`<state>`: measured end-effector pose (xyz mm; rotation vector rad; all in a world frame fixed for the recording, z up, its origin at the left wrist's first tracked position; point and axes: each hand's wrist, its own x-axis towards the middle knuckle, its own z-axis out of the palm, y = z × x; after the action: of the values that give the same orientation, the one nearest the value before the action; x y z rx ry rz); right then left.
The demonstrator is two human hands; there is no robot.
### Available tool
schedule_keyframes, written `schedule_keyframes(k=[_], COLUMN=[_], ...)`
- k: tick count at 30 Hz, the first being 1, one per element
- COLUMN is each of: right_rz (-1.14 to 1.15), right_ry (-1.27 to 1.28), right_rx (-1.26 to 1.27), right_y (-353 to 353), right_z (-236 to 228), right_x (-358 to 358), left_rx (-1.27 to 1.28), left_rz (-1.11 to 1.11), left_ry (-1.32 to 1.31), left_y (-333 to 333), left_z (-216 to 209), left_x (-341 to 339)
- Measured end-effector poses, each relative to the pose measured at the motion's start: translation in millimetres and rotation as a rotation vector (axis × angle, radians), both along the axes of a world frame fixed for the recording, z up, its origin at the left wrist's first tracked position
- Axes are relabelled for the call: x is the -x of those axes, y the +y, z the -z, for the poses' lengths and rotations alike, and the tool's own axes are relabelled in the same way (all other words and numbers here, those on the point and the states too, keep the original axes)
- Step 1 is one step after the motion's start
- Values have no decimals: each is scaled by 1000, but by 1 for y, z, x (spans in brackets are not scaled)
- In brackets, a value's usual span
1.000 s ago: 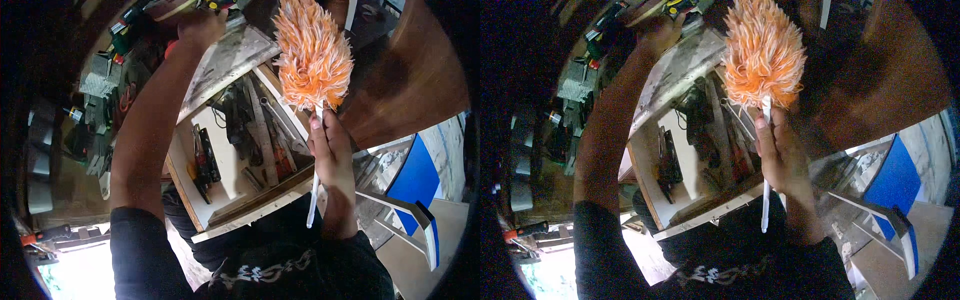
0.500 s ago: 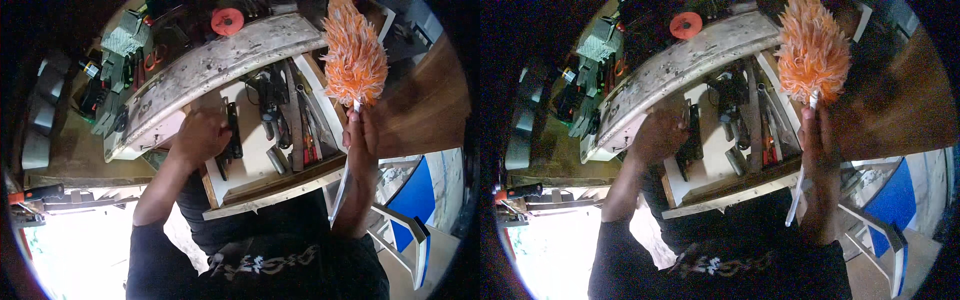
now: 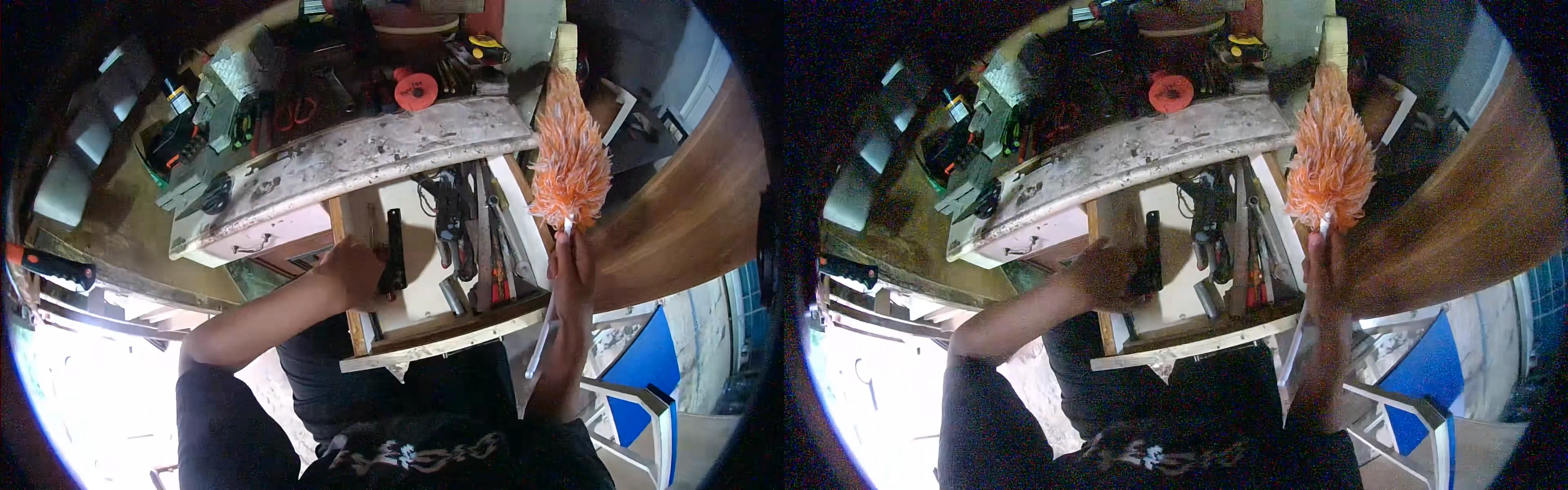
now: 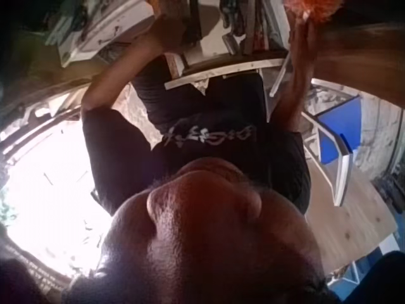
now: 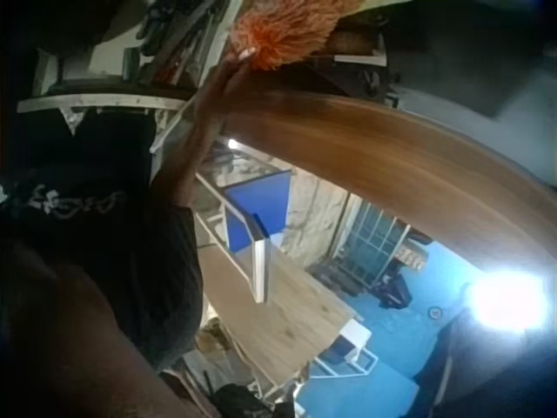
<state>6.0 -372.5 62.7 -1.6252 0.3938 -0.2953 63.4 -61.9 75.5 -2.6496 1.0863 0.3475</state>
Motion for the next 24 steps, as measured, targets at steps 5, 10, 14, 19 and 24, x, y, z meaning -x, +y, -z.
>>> schedule_keyframes(k=[5, 10, 14, 19, 24], right_rz=[7, 106, 74, -153, -158], right_ry=[-1, -46, -113, -359, -363], right_rx=[4, -10, -113, -198, -59], right_y=[7, 0, -1, 1, 24], right_z=[-3, 14, 9, 13, 6], right_x=[0, -4, 2, 14, 57], left_rx=[16, 163, 302, 1821, 2407], left_rz=[21, 40, 79, -852, -632], left_ry=[171, -6, -214, 744, 1104], left_y=[2, 14, 50, 44, 19], left_z=[-8, -67, -92, -29, -24], left_x=[5, 24, 37, 65, 79])
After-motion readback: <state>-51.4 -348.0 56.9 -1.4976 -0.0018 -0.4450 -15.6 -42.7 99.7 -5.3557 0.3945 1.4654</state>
